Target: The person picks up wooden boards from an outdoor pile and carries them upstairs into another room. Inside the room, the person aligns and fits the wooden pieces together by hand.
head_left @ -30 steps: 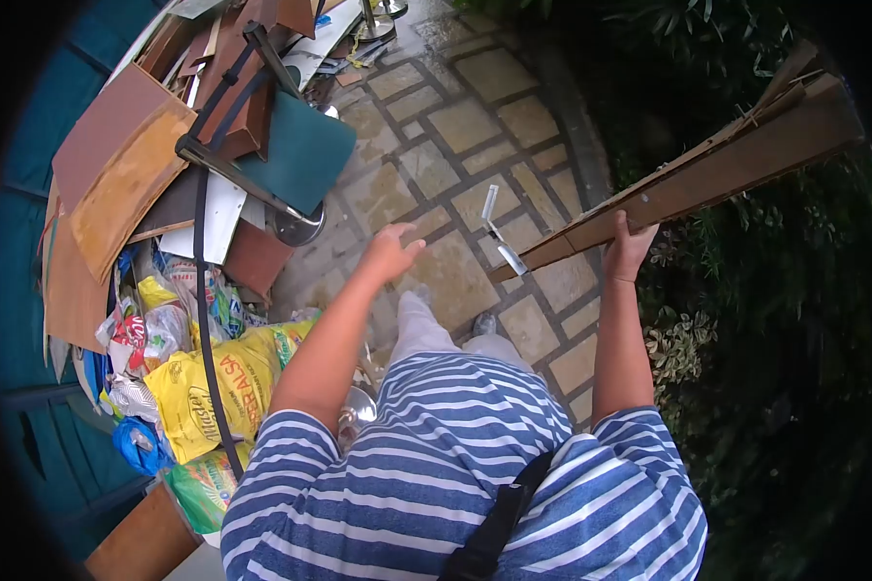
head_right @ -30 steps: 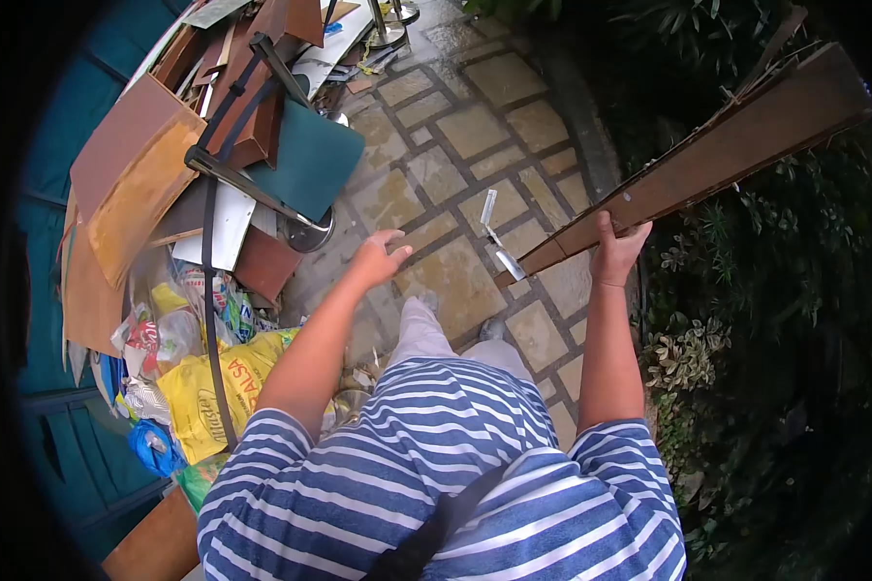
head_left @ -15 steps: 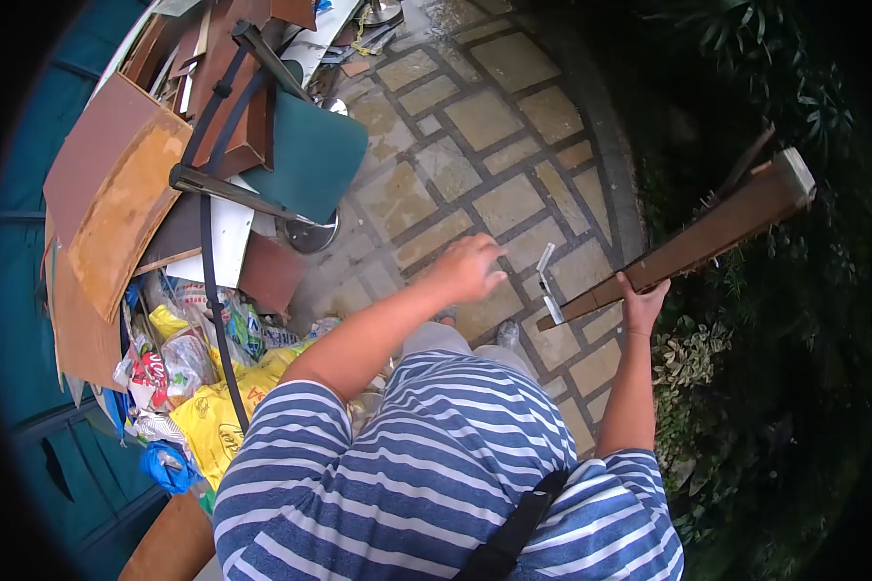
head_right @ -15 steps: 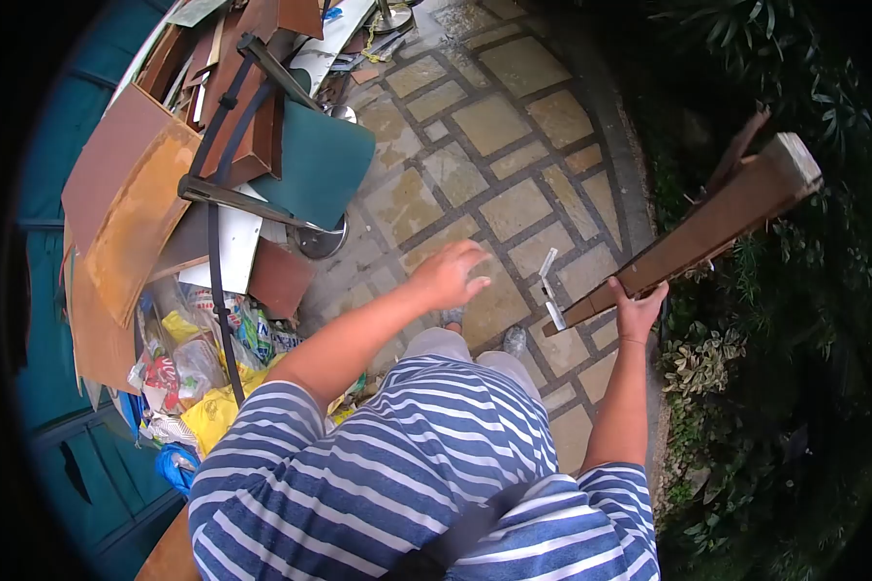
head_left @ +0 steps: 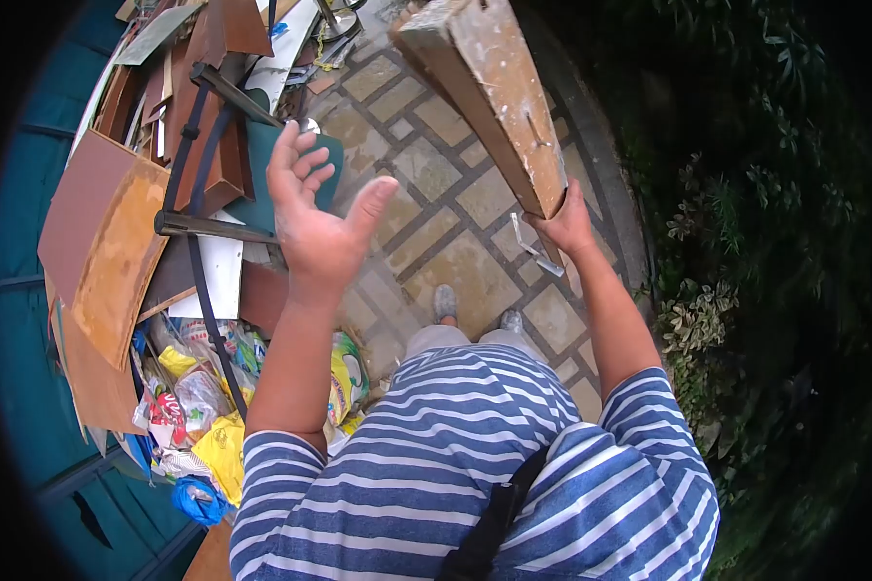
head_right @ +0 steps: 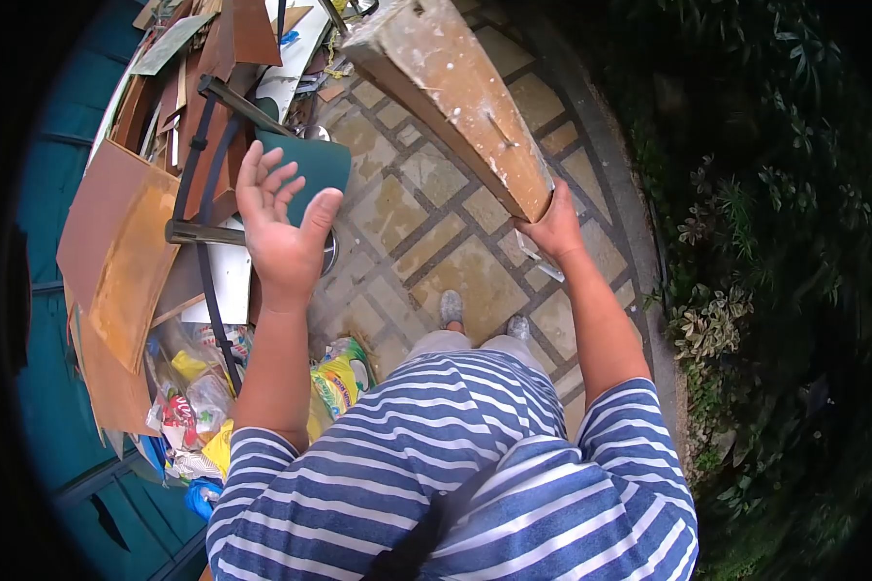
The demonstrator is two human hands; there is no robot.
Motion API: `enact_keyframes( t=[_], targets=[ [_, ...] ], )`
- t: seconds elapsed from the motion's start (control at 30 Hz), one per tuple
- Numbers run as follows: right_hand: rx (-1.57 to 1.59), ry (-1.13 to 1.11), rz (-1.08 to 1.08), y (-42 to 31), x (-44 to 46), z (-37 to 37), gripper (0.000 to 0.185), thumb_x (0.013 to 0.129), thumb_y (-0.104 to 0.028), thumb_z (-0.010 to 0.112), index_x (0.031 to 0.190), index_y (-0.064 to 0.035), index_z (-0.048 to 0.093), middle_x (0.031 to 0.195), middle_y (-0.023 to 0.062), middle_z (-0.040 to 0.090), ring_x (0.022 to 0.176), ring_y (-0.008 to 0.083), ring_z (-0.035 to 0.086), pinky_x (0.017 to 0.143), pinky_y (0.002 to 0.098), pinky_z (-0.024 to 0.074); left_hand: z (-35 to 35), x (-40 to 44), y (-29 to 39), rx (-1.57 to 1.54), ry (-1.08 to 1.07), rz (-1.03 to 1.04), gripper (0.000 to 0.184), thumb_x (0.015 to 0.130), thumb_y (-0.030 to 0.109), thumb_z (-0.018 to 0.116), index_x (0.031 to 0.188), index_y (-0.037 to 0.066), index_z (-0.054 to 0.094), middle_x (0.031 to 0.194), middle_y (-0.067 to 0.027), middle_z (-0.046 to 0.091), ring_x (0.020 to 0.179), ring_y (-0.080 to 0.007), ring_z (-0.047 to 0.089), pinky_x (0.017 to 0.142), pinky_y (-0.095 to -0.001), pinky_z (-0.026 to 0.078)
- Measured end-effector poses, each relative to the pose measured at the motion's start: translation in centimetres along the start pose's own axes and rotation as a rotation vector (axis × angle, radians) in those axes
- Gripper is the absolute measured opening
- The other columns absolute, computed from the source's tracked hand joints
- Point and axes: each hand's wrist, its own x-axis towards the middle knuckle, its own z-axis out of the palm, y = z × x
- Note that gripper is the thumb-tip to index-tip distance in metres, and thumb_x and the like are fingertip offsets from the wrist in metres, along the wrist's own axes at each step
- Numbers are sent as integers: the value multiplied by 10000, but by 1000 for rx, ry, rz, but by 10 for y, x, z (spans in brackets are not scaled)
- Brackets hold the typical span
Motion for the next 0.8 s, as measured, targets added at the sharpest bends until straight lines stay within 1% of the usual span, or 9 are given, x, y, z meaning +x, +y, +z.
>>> enact_keyframes(
  t=[0.13,0.23,0.3,0.4,0.5,0.6,0.73,0.77,0.8],
  targets=[
    [176,43,3,5,10,-19,870,558,-250,896,1234,-1,407,1123,173,594,1028,302,594,936,379,460,16,13,-39,-189,-255,-358,941,752,476,783,1402,-50,351,1284,-206,526,1131,-261,562,937,-366,471],
    [327,181,-40,8,14,-41,843,584,-254,891,1235,-14,411,1127,126,586,1020,263,581,942,375,450,27,-23,-119,14,-518,-665,1015,763,658,676,1407,-58,356,1318,-230,531,1164,-262,565,964,-368,456],
    [501,302,-116,26,28,-60,818,649,-266,863,1274,-18,397,1180,113,548,1077,235,543,973,376,420,30,-48,-186,-97,-498,-935,1040,751,698,654,1383,-82,383,1339,-243,516,1207,-287,539,986,-380,438],
    [874,459,-212,4,40,-93,777,793,-332,761,1373,-26,344,1251,128,487,1145,228,494,1020,400,376,50,-45,-228,-256,-379,-998,1036,740,717,653,1401,-36,390,1348,-214,507,1192,-282,532,960,-379,448],
    [1154,308,-275,-34,48,-130,820,836,-536,662,1405,-52,325,1278,125,488,1225,333,493,1026,466,384,85,-11,-250,-190,-386,-944,1076,733,710,665,1414,-64,356,1354,-229,496,1217,-300,517,972,-388,435],
    [1200,314,-305,-78,54,-149,853,863,-661,518,1418,-38,339,1329,179,491,1259,391,462,1059,506,349,112,26,-259,-105,-396,-934,1102,719,679,701,1421,-85,331,1373,-242,476,1205,-298,521,973,-395,432],
    [1268,360,-348,-93,74,-153,826,863,-640,534,1402,-38,362,1295,185,513,1219,374,498,1060,492,355,109,71,-250,-191,-766,-915,946,718,594,753,1331,-62,458,1130,-184,614,1008,-249,590,851,-385,472],
    [1287,350,-354,-88,81,-152,819,874,-636,518,1404,-32,358,1295,194,516,1218,377,498,1059,491,354,114,77,-261,-170,-730,-988,684,761,451,770,1191,-28,539,938,-115,632,844,-189,609,728,-345,490],
    [1307,337,-359,-85,90,-151,813,884,-632,501,1407,-27,354,1295,204,520,1216,381,499,1059,490,352,120,77,-277,-173,-713,-950,606,774,405,763,1148,-18,543,911,-104,629,804,-176,607,696,-333,488]
  ],
)
